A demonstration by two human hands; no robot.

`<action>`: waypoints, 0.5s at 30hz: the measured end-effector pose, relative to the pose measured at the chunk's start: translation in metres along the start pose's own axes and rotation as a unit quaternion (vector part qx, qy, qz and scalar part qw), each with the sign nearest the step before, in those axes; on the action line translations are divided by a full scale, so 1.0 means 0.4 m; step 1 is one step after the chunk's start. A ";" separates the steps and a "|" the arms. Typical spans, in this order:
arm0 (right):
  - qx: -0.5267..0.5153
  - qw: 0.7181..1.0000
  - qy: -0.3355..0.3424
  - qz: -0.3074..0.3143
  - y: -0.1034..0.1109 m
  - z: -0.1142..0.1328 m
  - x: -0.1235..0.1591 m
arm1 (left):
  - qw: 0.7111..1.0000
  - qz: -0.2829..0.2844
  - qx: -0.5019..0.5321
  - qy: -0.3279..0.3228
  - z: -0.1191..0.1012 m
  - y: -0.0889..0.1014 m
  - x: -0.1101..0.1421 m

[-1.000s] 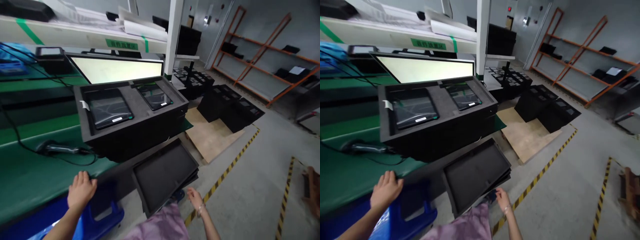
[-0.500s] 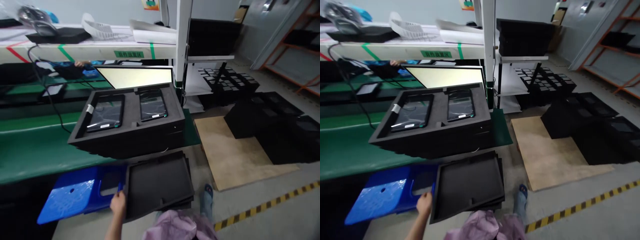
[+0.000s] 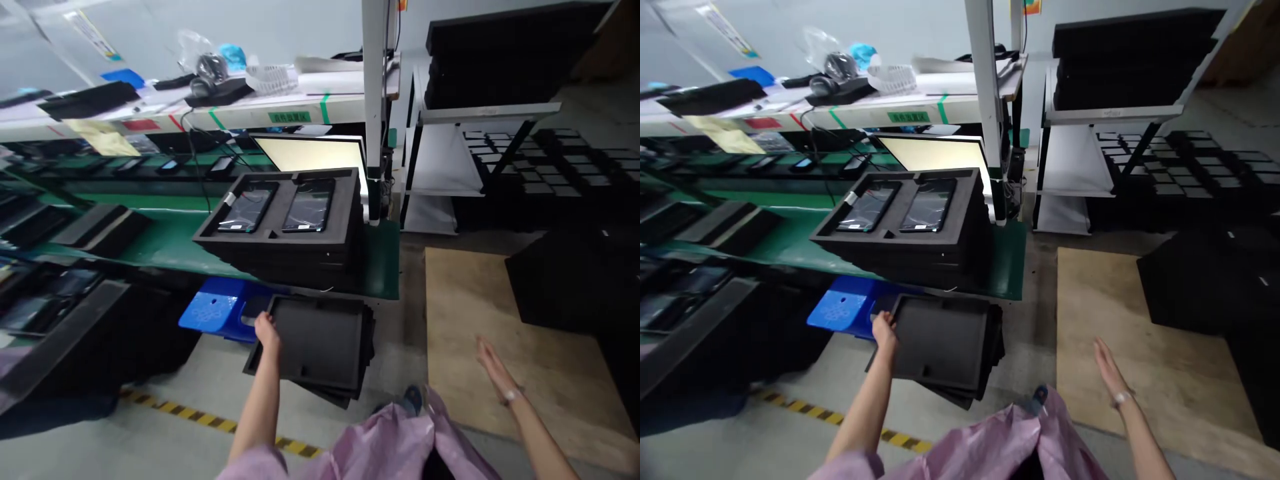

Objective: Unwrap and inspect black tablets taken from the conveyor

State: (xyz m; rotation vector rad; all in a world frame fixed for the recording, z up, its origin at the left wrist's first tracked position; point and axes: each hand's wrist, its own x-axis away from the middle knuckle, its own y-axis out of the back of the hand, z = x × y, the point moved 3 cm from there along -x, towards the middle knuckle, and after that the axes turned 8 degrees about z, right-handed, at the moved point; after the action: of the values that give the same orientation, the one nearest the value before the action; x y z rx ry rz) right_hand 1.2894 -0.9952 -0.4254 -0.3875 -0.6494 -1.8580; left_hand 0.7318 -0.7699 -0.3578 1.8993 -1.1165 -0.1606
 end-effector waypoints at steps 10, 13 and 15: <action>-0.056 0.931 0.210 0.294 -0.599 0.515 -0.115 | 0.994 -0.070 0.005 -0.085 -0.290 0.138 -0.300; -0.080 0.934 0.184 0.295 -0.658 0.596 -0.167 | 0.986 -0.077 -0.046 -0.139 -0.340 0.144 -0.356; -0.102 0.942 0.146 0.283 -0.687 0.633 -0.216 | 0.973 -0.077 -0.102 -0.194 -0.364 0.152 -0.384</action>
State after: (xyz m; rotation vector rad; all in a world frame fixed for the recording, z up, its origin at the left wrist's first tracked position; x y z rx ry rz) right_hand 1.0561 -0.7033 -0.3397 -0.3754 -0.1151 -1.3877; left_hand 0.6771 -0.5740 -0.2738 1.8107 -1.1529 -0.7331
